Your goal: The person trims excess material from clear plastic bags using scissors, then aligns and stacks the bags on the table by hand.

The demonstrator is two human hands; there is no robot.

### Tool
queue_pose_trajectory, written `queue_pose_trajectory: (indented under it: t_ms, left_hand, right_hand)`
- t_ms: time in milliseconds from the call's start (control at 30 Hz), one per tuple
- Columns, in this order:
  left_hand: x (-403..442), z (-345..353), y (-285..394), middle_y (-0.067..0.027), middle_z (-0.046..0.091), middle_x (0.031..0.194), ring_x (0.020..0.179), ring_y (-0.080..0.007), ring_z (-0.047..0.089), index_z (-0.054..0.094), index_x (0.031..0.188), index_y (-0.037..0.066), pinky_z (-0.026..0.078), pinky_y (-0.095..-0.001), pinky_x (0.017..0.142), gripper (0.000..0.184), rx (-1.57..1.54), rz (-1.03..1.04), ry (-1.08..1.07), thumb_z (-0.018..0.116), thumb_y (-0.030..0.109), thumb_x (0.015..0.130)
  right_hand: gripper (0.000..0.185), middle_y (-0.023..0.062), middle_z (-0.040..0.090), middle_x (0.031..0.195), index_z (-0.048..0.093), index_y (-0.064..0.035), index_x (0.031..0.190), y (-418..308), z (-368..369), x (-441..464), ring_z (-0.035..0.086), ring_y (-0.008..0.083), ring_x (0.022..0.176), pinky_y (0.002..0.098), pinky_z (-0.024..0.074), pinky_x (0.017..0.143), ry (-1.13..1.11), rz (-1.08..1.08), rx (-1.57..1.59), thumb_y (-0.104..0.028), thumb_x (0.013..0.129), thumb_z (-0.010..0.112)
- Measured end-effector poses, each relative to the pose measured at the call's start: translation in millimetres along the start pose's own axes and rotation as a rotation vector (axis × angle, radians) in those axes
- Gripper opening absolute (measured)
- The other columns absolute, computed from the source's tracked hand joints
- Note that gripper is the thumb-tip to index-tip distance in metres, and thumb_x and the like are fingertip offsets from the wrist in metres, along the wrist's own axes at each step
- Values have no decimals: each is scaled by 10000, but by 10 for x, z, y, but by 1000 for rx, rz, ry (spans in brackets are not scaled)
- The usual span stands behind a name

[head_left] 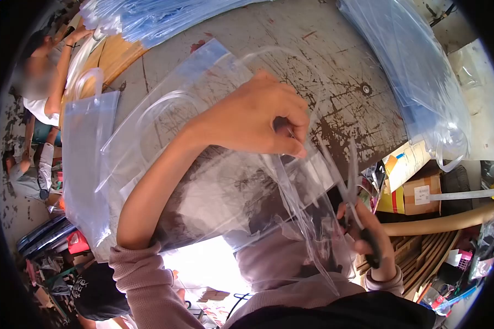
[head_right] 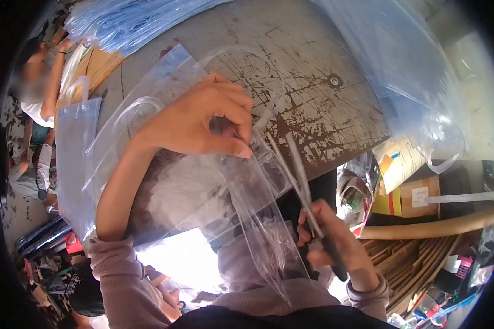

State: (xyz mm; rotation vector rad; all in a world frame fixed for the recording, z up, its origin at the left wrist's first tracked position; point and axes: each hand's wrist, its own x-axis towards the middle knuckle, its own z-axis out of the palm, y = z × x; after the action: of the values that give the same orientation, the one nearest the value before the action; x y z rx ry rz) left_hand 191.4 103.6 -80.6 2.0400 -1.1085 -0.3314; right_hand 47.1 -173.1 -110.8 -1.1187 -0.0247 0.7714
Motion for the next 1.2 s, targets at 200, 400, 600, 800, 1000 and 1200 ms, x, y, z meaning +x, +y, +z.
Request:
queue_pose_trajectory:
  t_ms: [200,400,600,800,1000,1200]
  left_hand:
    - [16,133,-30,63,456,625,703,-119,470,594,627,129,289,-330,794,224,-30,-34,30,722,281,729]
    - [15,151,-30,43,470,608,668,-134,481,535,686,104,322,-332,758,201,32,37,70,696,215,734]
    - [30,119,-50,-23,534,581,586,-181,511,425,938,73,402,-335,699,287,-194,-64,101,645,89,754]
    - [20,96,-33,-11,532,594,606,-178,509,415,969,71,410,-331,774,306,-217,-113,73,643,103,768]
    - [16,90,-35,-17,548,620,642,-179,528,404,1013,68,408,-344,821,344,-216,-128,69,643,108,768]
    - [12,77,-23,-34,562,633,651,-184,542,404,1010,55,408,-352,839,351,-266,-130,59,599,55,718]
  right_hand:
    - [454,18,483,817,455,-42,1059,55,53,-75,467,86,710,237,425,706,105,113,-287,-40,688,716]
    - [412,9,532,756,503,-21,1043,-17,99,-90,498,60,691,232,442,656,111,58,-533,-80,704,731]
    - [392,-7,541,728,518,-30,1030,8,115,-108,492,42,649,197,427,587,176,46,-576,-88,709,736]
    - [394,1,559,744,514,-24,1031,35,81,-94,499,40,644,190,420,558,185,-10,-596,-59,706,733]
    - [415,12,566,752,510,-13,1042,60,133,-57,495,38,653,184,412,557,230,-54,-520,-37,700,743]
    - [408,1,558,749,516,-10,1042,65,123,-69,484,31,653,174,388,557,212,-31,-538,-40,708,749]
